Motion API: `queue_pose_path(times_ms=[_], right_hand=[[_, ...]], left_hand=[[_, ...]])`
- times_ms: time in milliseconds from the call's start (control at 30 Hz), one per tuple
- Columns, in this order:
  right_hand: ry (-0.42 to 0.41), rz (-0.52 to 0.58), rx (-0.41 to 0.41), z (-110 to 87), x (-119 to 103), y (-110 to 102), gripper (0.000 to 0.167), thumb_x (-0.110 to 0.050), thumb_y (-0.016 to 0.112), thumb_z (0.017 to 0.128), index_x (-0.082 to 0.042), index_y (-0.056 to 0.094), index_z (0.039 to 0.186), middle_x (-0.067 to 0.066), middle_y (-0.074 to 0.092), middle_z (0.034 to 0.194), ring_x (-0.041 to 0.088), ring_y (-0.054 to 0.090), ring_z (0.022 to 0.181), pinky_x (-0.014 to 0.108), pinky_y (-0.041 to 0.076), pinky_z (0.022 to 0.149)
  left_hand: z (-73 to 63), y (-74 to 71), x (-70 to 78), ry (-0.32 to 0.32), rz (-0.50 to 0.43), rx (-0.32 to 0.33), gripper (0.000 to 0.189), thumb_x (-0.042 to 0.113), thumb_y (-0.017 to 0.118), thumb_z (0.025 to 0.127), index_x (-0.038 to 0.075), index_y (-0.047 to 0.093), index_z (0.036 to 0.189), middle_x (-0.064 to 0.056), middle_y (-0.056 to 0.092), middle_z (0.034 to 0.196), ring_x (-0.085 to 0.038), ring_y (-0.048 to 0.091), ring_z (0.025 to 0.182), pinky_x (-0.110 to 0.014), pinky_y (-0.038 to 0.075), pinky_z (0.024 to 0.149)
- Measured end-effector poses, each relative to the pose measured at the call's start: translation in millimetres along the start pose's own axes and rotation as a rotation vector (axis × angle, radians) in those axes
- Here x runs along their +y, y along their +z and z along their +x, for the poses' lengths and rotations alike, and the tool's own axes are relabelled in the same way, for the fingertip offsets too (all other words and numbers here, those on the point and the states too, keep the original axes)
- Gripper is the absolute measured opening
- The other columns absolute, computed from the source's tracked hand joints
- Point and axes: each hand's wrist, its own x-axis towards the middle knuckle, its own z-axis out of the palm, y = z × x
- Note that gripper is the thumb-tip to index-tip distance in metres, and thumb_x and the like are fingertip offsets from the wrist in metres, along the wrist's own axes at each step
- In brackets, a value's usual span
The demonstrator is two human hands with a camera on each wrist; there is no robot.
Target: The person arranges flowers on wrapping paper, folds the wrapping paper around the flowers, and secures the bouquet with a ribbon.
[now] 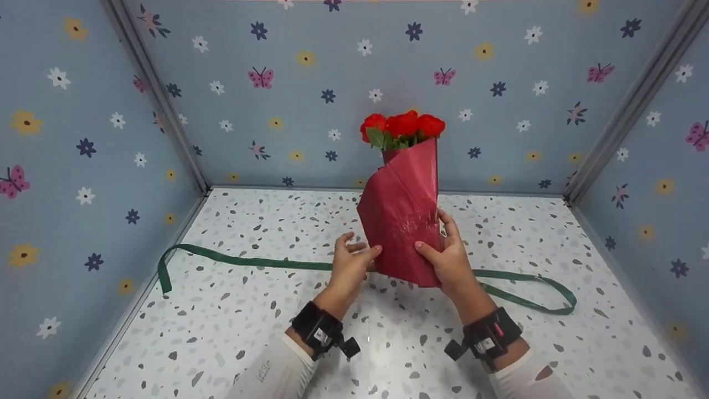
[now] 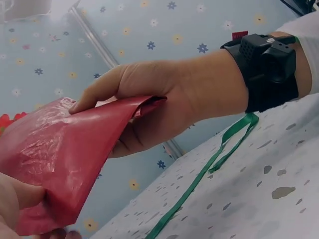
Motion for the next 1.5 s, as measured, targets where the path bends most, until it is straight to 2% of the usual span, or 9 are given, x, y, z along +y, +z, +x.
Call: queue_pose_path(times_ms=[133,233,433,567,833,1133,1233,1333,1500], right_hand=[[-0.016,-0.039,0.012,0.0,3.5,0.6,0.100,-0.018,0.092,0.097,-0.039,0.031,0.174,0.012,0.060,0.164,0.037,0.066,0.147,0.053,0.061,0.116],[-0.038,-0.039,-0.003,-1.6,5.9,3.1,0.097,-0.014,0.090,0.099,-0.037,0.032,0.174,0.014,0.062,0.164,0.037,0.066,0.147,0.053,0.060,0.118],[-0.058,0.052,-0.097,-8.6,11.9,18.6,0.089,-0.007,0.086,0.101,-0.031,0.033,0.168,0.019,0.068,0.155,0.031,0.075,0.133,0.049,0.065,0.109],[-0.062,0.114,-0.166,-11.2,18.7,29.6,0.081,-0.002,0.083,0.101,-0.024,0.034,0.161,0.022,0.072,0.146,0.029,0.079,0.124,0.044,0.067,0.103],[-0.055,0.064,-0.285,-14.7,28.4,40.8,0.078,-0.005,0.087,0.099,-0.015,0.041,0.161,0.022,0.073,0.144,0.024,0.078,0.124,0.041,0.067,0.103],[-0.175,-0.311,-0.115,-18.0,30.5,42.5,0.078,-0.030,0.092,0.098,-0.014,0.053,0.163,0.014,0.064,0.153,0.024,0.067,0.127,0.032,0.061,0.097],[-0.103,-0.263,-0.213,-16.9,29.1,40.5,0.072,-0.030,0.085,0.104,-0.008,0.052,0.164,0.016,0.069,0.154,0.024,0.070,0.133,0.035,0.062,0.105],[0.020,-0.187,-0.352,-16.1,28.8,37.1,0.057,-0.023,0.079,0.108,0.001,0.060,0.156,0.019,0.078,0.138,0.023,0.078,0.122,0.038,0.066,0.102],[0.150,-0.236,-0.494,-15.8,30.1,31.0,0.047,-0.017,0.081,0.105,0.001,0.067,0.145,0.012,0.084,0.125,0.017,0.081,0.112,0.037,0.068,0.098]], left_hand=[[-8.2,5.1,8.9,0.303,0.154,0.106,0.067,0.013,0.077,0.104,0.011,0.047,0.163,-0.016,0.051,0.162,-0.032,0.049,0.154,-0.058,0.050,0.126],[-14.8,14.2,13.5,0.431,0.146,0.001,0.054,0.013,0.070,0.110,0.009,0.051,0.160,-0.016,0.050,0.165,-0.034,0.047,0.161,-0.057,0.045,0.132],[-11.7,27.8,10.9,0.272,-0.002,-0.180,0.067,0.031,0.061,0.118,0.015,0.031,0.176,-0.015,0.046,0.176,-0.034,0.044,0.167,-0.056,0.041,0.136],[-5.0,24.5,10.4,0.204,-0.119,-0.194,0.073,0.032,0.060,0.119,0.015,0.023,0.180,-0.018,0.050,0.174,-0.034,0.052,0.161,-0.053,0.045,0.133],[9.1,14.4,13.2,0.069,-0.328,-0.130,0.053,0.023,0.069,0.113,0.007,0.050,0.160,-0.014,0.066,0.144,-0.021,0.068,0.124,-0.032,0.060,0.103],[13.7,5.0,14.6,0.063,-0.263,-0.041,0.064,0.017,0.080,0.106,0.012,0.049,0.162,-0.016,0.064,0.153,-0.027,0.068,0.134,-0.040,0.061,0.111],[15.2,3.2,15.4,0.084,-0.249,-0.026,0.071,0.015,0.083,0.104,0.013,0.046,0.164,-0.017,0.063,0.154,-0.029,0.066,0.137,-0.042,0.060,0.114],[17.5,1.3,14.2,0.102,-0.229,-0.017,0.076,0.011,0.085,0.100,0.012,0.044,0.164,-0.019,0.061,0.153,-0.030,0.065,0.138,-0.041,0.059,0.114],[21.8,-2.2,9.5,0.109,-0.154,-0.019,0.081,0.006,0.088,0.095,0.012,0.046,0.164,-0.018,0.061,0.152,-0.030,0.063,0.138,-0.040,0.057,0.114]])
